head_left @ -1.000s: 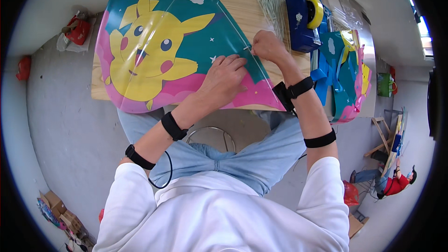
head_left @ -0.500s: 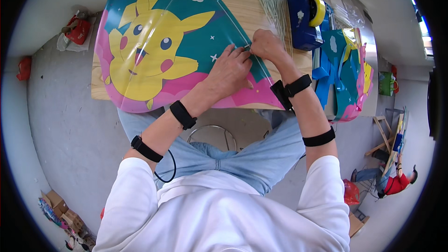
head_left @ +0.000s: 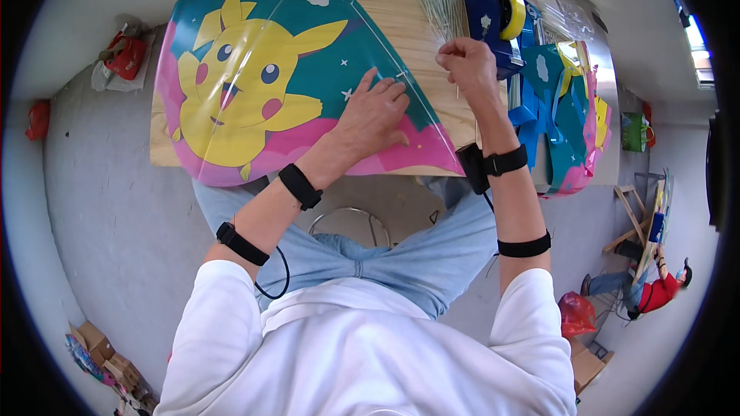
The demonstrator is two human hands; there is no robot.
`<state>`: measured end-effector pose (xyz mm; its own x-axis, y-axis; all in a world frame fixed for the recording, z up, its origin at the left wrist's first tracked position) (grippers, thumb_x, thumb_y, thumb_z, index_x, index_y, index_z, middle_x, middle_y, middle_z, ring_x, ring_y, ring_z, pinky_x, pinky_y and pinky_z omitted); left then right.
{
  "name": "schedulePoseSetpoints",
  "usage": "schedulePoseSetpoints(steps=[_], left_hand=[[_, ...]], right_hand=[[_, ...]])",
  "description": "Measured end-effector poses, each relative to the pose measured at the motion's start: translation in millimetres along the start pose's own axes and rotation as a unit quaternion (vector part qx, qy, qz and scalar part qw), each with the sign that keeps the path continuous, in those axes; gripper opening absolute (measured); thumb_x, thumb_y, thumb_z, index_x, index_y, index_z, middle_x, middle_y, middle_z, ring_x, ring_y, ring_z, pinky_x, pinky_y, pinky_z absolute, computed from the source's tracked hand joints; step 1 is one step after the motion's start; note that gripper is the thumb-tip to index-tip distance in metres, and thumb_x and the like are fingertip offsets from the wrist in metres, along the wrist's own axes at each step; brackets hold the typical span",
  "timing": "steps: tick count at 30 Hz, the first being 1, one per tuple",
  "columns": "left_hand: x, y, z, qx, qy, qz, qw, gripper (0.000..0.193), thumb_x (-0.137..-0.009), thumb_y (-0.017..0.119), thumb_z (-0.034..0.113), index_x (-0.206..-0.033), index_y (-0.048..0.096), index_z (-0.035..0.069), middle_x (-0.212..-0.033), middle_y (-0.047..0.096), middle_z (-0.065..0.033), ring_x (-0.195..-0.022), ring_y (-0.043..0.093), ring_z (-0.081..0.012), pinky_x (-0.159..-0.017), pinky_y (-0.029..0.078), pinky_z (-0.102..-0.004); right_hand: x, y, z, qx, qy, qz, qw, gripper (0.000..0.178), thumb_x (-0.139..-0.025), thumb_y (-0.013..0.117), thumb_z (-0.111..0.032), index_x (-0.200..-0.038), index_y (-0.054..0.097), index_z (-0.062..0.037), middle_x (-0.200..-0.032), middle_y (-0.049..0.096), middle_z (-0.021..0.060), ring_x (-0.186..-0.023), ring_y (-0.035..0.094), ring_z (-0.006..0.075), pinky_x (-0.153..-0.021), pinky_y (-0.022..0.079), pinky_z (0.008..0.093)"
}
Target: The person inserts thin wooden sticks into the sleeves of a Pikachu-themed kite to form its frame. They align the sticks along the kite's edges and press them into place, occasionally adjusting the kite's position on the table.
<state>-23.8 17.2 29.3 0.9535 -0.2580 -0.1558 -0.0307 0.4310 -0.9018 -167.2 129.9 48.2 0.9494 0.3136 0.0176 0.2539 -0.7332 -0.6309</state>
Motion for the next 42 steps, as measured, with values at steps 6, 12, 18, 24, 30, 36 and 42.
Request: schedulePoseSetpoints(steps=[6, 12, 18, 24, 30, 36, 42], left_hand=[[-2, 2, 1, -0.008, 0.004, 0.002, 1.000, 0.063, -0.061, 0.083, 0.033, -0.111, 0.061, 0.002, -0.124, 0.058, -0.0120, -0.124, 0.049, -0.0282, -0.112, 0.027, -0.0531], [2, 3, -1, -0.013, -0.008, -0.014, 1.000, 0.064, -0.064, 0.083, 0.033, -0.115, 0.058, 0.003, -0.123, 0.059, -0.0116, -0.126, 0.048, -0.0282, -0.112, 0.026, -0.0547], [-1, 4, 5, -0.005, -0.008, -0.009, 1.000, 0.059, -0.066, 0.081, 0.033, -0.113, 0.059, 0.004, -0.126, 0.056, -0.0105, -0.129, 0.045, -0.0275, -0.112, 0.023, -0.0588], [5, 0, -5, 0.002, -0.028, 0.003, 1.000, 0.048, -0.068, 0.081, 0.034, -0.100, 0.060, 0.005, -0.130, 0.053, -0.0100, -0.130, 0.043, -0.0270, -0.109, 0.023, -0.0627], [-3, -7, 5, 0.020, -0.055, -0.008, 0.998, 0.042, -0.068, 0.081, 0.032, -0.092, 0.062, 0.003, -0.132, 0.047, -0.0132, -0.127, 0.044, -0.0300, -0.108, 0.024, -0.0620], [8, -26, 18, 0.027, -0.042, 0.042, 0.998, 0.036, -0.070, 0.079, 0.026, -0.091, 0.061, 0.002, -0.133, 0.044, -0.0166, -0.126, 0.044, -0.0339, -0.109, 0.023, -0.0614], [29, -32, 24, 0.013, -0.031, 0.021, 0.999, 0.034, -0.071, 0.077, 0.026, -0.093, 0.062, 0.003, -0.133, 0.045, -0.0180, -0.126, 0.043, -0.0347, -0.109, 0.020, -0.0628]], right_hand=[[29, 50, -2, 0.130, -0.093, 0.027, 0.987, 0.009, -0.071, 0.064, -0.008, -0.076, 0.069, -0.0031, -0.081, 0.068, 0.0188, -0.082, 0.065, 0.0361, -0.073, 0.052, 0.0437], [24, 67, -2, 0.200, -0.095, -0.003, 0.975, 0.010, -0.071, 0.062, -0.009, -0.075, 0.067, -0.0015, -0.082, 0.066, 0.0222, -0.081, 0.064, 0.0397, -0.073, 0.052, 0.0454], [22, 66, 15, 0.146, -0.124, 0.017, 0.981, 0.009, -0.072, 0.062, -0.008, -0.075, 0.068, -0.0030, -0.078, 0.066, 0.0221, -0.077, 0.065, 0.0403, -0.070, 0.052, 0.0469], [28, -40, 15, 0.038, -0.064, 0.275, 0.959, 0.010, -0.076, 0.069, -0.012, -0.080, 0.066, -0.0033, -0.079, 0.065, 0.0165, -0.077, 0.064, 0.0335, -0.070, 0.050, 0.0423], [5, -126, 67, -0.077, 0.146, 0.244, 0.956, 0.024, -0.076, 0.076, -0.017, -0.091, 0.068, 0.0002, -0.073, 0.062, 0.0085, -0.064, 0.059, 0.0191, -0.058, 0.048, 0.0328], [-10, -112, 80, -0.292, 0.210, 0.128, 0.924, 0.018, -0.081, 0.071, -0.011, -0.089, 0.066, 0.0035, -0.073, 0.060, 0.0066, -0.061, 0.057, 0.0137, -0.055, 0.051, 0.0270], [3, -108, 88, -0.459, 0.122, 0.111, 0.873, 0.009, -0.084, 0.064, -0.002, -0.088, 0.063, 0.0055, -0.078, 0.063, 0.0112, -0.070, 0.066, 0.0228, -0.072, 0.059, 0.0419]])
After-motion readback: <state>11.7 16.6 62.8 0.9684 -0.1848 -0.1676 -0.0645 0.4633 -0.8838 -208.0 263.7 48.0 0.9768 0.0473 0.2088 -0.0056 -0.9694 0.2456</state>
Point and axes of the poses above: each hand's wrist, its own x-axis away from the middle knuckle, its own y-axis out of the palm, z = x × y, the point moved 7 cm from there along -x, towards the middle knuckle
